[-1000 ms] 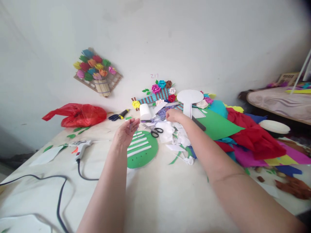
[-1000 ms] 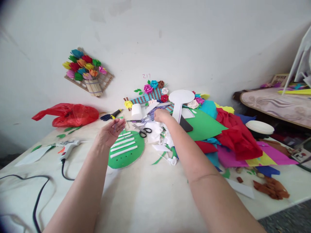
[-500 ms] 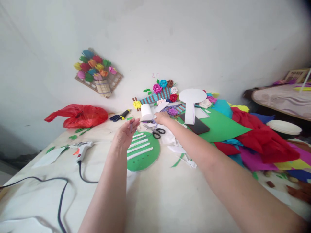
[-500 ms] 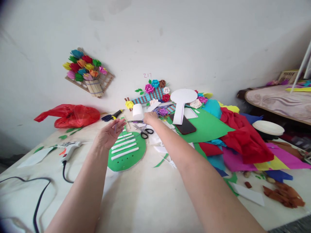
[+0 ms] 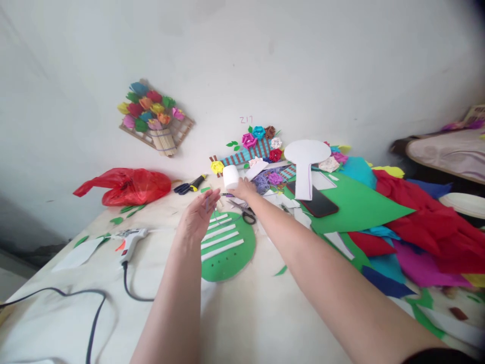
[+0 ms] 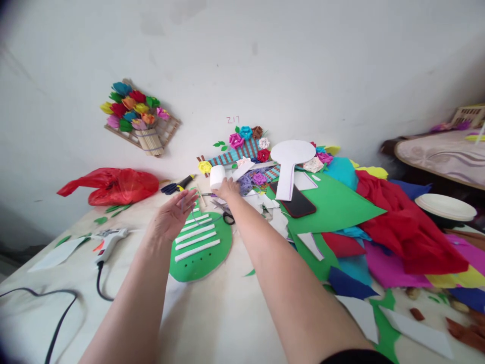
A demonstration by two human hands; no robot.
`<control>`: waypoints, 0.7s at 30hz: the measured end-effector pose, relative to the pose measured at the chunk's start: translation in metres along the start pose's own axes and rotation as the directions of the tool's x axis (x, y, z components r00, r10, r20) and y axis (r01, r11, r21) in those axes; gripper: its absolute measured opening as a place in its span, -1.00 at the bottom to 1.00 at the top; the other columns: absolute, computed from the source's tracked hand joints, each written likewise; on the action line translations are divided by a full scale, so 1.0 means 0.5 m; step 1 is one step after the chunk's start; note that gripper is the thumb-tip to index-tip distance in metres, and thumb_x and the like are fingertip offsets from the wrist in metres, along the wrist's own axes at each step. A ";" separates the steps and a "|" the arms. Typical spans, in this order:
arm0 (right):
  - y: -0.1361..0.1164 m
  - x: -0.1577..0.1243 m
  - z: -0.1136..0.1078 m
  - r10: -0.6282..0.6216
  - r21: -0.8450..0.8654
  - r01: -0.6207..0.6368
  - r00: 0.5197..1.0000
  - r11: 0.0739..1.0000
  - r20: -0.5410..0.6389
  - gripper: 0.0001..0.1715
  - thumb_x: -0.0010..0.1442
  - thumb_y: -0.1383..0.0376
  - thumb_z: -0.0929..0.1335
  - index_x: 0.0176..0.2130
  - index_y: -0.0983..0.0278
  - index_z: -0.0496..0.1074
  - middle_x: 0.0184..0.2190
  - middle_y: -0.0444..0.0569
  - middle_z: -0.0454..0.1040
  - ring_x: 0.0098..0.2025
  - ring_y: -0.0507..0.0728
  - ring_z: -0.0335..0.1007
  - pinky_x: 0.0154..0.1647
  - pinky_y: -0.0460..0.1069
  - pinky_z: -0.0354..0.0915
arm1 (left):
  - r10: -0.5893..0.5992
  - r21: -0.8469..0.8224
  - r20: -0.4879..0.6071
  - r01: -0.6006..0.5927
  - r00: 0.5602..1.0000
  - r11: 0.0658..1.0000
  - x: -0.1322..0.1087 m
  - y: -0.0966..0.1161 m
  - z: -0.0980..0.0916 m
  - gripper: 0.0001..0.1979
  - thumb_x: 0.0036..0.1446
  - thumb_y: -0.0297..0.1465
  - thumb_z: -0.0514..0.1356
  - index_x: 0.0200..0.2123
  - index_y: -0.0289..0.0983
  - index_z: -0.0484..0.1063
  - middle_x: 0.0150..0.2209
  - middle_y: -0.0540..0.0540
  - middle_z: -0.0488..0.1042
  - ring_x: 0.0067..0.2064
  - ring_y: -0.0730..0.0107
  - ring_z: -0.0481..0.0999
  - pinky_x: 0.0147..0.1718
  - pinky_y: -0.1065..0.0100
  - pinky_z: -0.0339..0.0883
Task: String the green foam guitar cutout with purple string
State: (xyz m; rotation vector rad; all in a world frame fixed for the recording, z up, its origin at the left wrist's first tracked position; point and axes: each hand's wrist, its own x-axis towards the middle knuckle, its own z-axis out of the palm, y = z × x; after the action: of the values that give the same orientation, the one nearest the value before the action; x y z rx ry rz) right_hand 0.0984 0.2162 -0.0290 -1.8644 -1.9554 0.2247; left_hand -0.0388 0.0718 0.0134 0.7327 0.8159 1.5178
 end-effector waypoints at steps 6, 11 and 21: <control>-0.010 0.010 0.012 0.006 0.007 -0.006 0.999 1.000 -0.041 -0.38 0.02 0.10 0.29 0.00 0.40 0.22 -0.08 0.23 0.39 0.05 0.29 0.23 -0.01 0.12 0.11 | 0.001 0.003 -0.070 -0.001 0.998 1.000 0.014 0.006 0.007 -0.87 0.00 -0.41 0.14 -0.37 -0.29 0.46 -0.13 -0.12 0.49 0.02 0.34 0.35 -0.01 0.37 0.11; -0.019 0.018 0.018 0.065 0.079 -0.061 0.996 0.995 -0.055 -0.25 -0.07 0.00 0.31 0.01 0.40 0.21 -0.10 0.23 0.40 0.01 0.33 0.25 -0.02 0.16 0.11 | 0.007 -0.005 -0.117 -0.008 0.993 1.000 0.028 0.006 0.007 -0.84 0.07 -0.38 0.07 -0.36 -0.25 0.44 -0.02 -0.06 0.42 0.09 0.35 0.28 0.05 0.30 0.05; -0.049 0.042 0.036 0.114 0.120 -0.100 0.986 0.988 -0.119 -0.34 -0.10 0.13 0.32 -0.03 0.40 0.23 -0.10 0.25 0.38 -0.01 0.31 0.28 -0.04 0.14 0.13 | 0.008 -0.033 -0.159 -0.014 0.987 0.999 0.043 0.009 0.006 -0.75 0.16 -0.33 -0.03 -0.37 -0.30 0.41 -0.03 -0.13 0.40 0.06 0.39 0.30 -0.06 0.41 0.18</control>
State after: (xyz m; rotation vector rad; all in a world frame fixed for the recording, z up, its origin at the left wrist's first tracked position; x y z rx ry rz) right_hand 0.0684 0.2376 -0.0312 -1.8652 -1.7255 0.2395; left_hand -0.0411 0.0934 0.0188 0.5975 0.9030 1.6113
